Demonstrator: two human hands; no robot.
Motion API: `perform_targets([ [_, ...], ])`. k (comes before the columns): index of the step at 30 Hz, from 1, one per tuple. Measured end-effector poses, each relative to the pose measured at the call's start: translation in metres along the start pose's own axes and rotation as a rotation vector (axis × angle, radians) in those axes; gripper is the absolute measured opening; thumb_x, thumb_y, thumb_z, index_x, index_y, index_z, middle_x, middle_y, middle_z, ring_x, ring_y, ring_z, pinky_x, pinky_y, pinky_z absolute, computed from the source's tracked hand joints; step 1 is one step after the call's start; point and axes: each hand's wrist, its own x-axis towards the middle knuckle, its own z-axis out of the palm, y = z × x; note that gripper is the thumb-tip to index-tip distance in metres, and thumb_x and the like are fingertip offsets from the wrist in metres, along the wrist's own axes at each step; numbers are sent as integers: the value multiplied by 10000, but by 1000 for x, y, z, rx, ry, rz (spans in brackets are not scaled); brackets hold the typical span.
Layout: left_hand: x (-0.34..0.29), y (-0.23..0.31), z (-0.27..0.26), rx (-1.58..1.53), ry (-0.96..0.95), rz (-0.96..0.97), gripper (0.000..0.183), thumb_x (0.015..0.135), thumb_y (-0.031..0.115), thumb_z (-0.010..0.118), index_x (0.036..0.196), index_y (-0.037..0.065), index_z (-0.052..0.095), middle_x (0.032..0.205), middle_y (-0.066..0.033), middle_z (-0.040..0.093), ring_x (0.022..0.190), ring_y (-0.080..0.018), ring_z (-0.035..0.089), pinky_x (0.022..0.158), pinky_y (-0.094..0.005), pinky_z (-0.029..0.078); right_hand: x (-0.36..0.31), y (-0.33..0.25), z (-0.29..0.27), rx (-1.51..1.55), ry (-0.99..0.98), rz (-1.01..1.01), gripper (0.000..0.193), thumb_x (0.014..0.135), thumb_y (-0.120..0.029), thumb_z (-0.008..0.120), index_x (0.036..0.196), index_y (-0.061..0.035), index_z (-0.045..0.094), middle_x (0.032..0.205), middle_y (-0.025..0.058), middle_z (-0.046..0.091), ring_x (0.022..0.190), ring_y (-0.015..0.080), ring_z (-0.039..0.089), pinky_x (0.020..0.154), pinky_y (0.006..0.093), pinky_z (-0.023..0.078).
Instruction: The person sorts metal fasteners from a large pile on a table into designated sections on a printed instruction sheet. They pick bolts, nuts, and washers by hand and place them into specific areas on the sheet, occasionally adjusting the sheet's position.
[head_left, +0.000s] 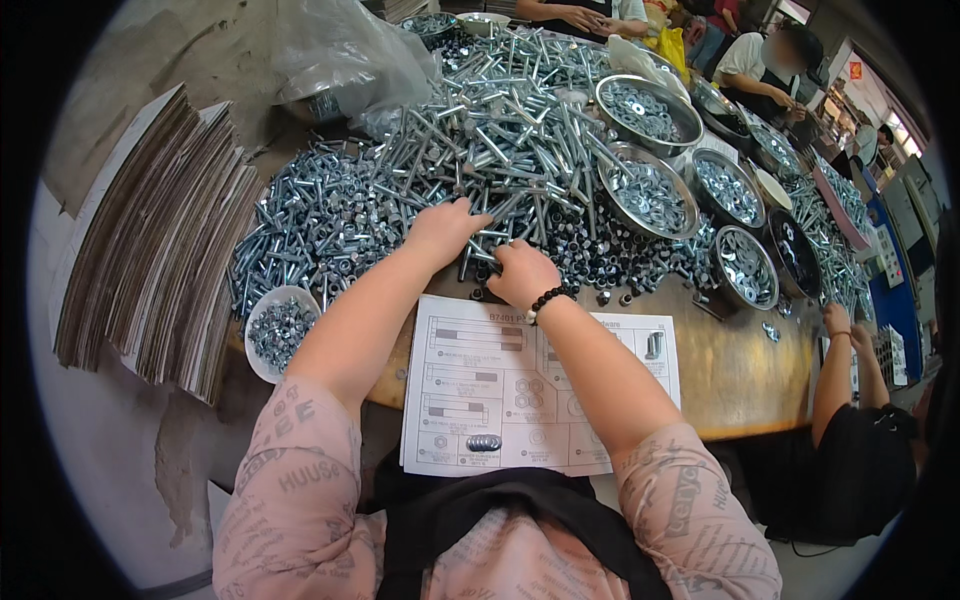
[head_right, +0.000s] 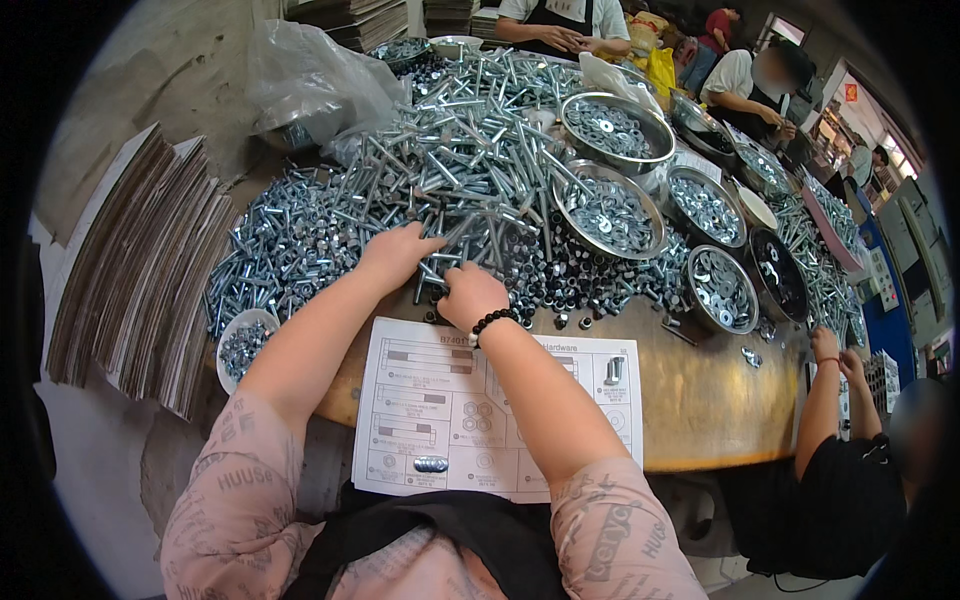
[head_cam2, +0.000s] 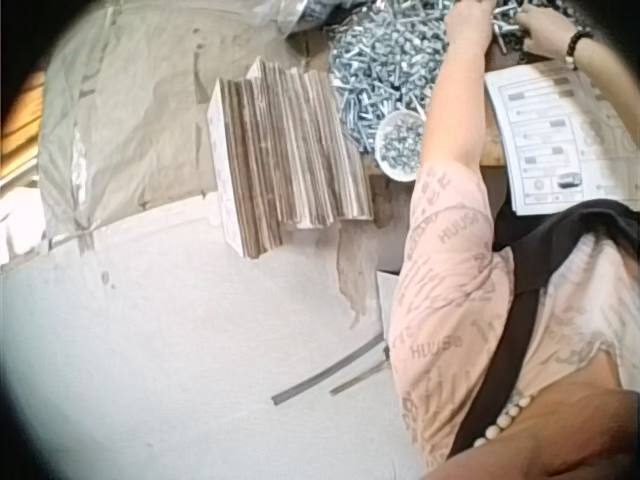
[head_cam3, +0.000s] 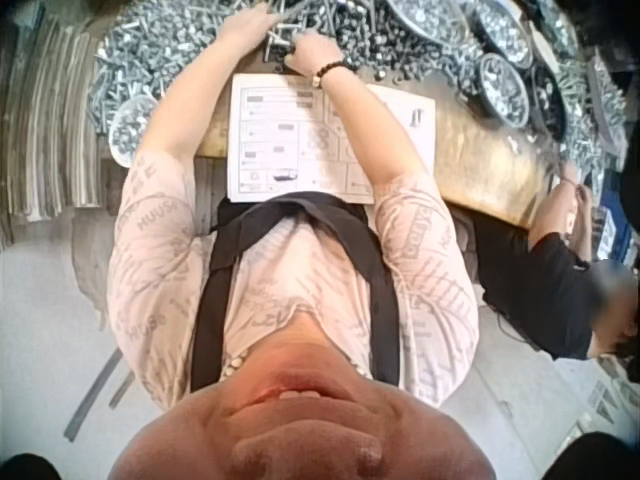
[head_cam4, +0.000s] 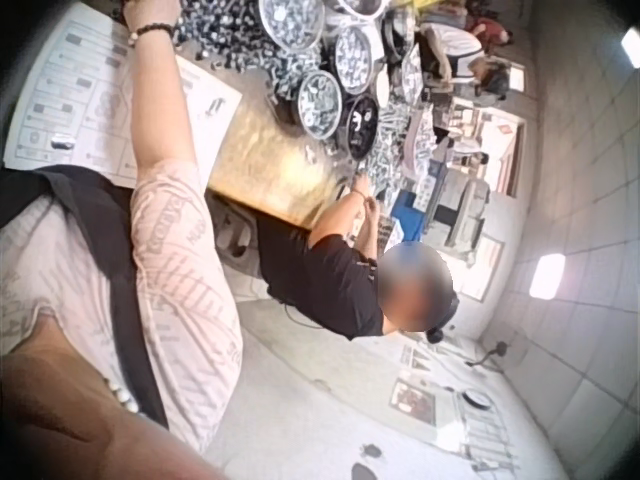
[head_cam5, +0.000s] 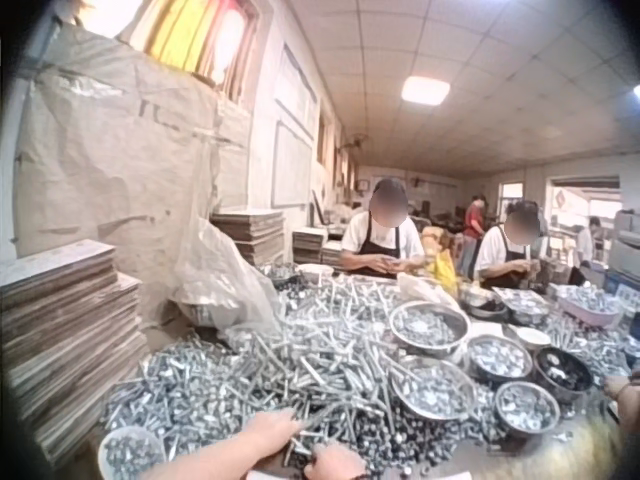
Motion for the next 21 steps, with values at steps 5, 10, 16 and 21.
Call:
perform_targets([
  [5, 14, 0, 0, 214, 34, 156, 100, 729, 104, 523, 809, 121, 581, 826, -69, 505, 802, -237, 573, 622, -327, 494, -1, 14, 0, -122, 44, -39, 169, 738, -150, 550, 876, -67, 600, 890, 122, 570, 856, 283, 575, 716, 385, 482],
  [10, 6, -14, -1, 294, 278, 368, 29, 679, 130, 533, 703, 128, 548, 802, -21, 480, 782, -181, 511, 637, -282, 435, -31, 27, -35, -29, 133, -129, 143, 714, -150, 543, 815, -61, 592, 840, 109, 591, 853, 280, 560, 729, 385, 467],
  [16, -9, -5, -7, 183, 169, 344, 124, 725, 122, 513, 816, 157, 588, 791, -25, 514, 783, -189, 528, 694, -303, 417, -80, 51, -68, 368, 127, 135, 224, 809, -243, 530, 922, -57, 584, 731, 110, 618, 684, 262, 596, 610, 357, 449],
  [21, -11, 4, 2, 173, -45, 275, 204, 757, 107, 499, 915, 176, 609, 829, -46, 520, 831, -215, 550, 753, -326, 410, -109, 69, -79, 916, 72, 244, 148, 841, -167, 521, 856, -23, 548, 698, 23, 585, 644, 87, 507, 593, 238, 395],
])
